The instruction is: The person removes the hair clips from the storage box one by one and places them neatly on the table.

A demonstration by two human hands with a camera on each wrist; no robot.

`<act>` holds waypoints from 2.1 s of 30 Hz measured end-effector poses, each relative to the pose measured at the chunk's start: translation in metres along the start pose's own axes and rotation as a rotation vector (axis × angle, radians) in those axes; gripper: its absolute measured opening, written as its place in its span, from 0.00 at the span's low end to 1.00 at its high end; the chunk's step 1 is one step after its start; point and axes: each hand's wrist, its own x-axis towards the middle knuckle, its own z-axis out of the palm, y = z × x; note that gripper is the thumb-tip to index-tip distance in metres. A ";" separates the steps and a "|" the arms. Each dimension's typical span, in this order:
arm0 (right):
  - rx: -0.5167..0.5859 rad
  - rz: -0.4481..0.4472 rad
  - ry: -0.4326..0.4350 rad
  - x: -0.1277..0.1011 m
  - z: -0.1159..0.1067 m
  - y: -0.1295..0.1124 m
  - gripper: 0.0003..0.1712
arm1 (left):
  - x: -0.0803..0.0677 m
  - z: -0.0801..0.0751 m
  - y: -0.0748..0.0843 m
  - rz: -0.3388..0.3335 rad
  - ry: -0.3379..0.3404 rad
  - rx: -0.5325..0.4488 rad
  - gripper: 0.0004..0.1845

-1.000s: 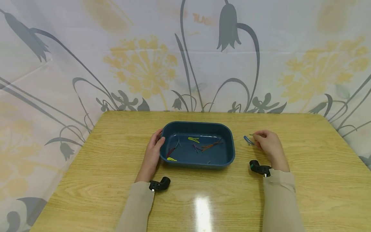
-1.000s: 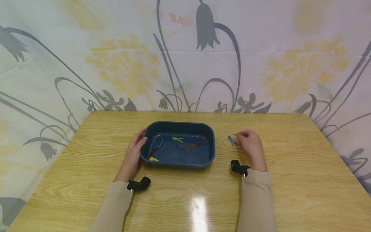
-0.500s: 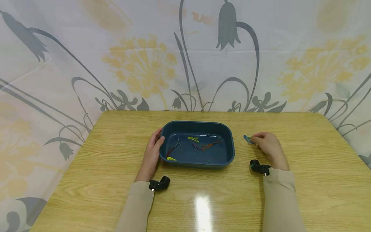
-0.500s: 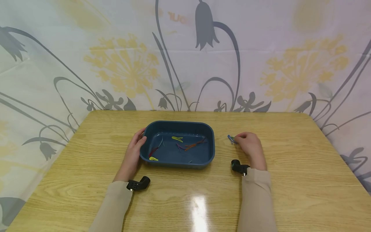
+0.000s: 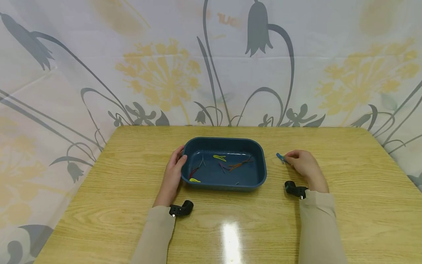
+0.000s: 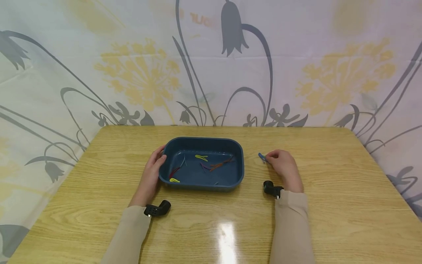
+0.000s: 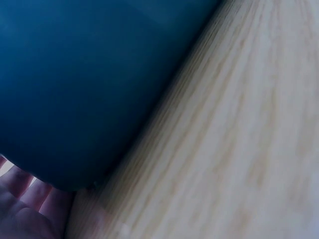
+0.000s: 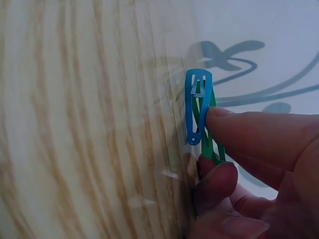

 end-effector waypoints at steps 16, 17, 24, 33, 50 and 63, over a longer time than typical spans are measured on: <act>0.055 0.024 -0.042 0.000 -0.001 0.004 0.22 | 0.000 -0.001 0.000 0.000 -0.013 -0.018 0.21; 0.050 0.024 -0.045 0.000 -0.001 0.004 0.22 | 0.000 -0.001 0.000 0.003 -0.015 -0.019 0.21; 0.032 0.021 -0.058 0.000 -0.001 0.004 0.22 | 0.000 -0.001 0.000 0.004 -0.004 -0.019 0.21; 0.043 0.029 -0.060 0.001 -0.001 0.004 0.21 | -0.003 -0.001 0.006 -0.008 -0.016 -0.019 0.22; 0.084 -0.001 0.041 -0.002 -0.005 -0.004 0.28 | -0.004 0.000 0.010 -0.021 -0.028 -0.028 0.21; 0.059 -0.136 0.034 -0.005 -0.010 -0.020 0.30 | -0.001 0.001 0.005 -0.007 -0.020 -0.021 0.21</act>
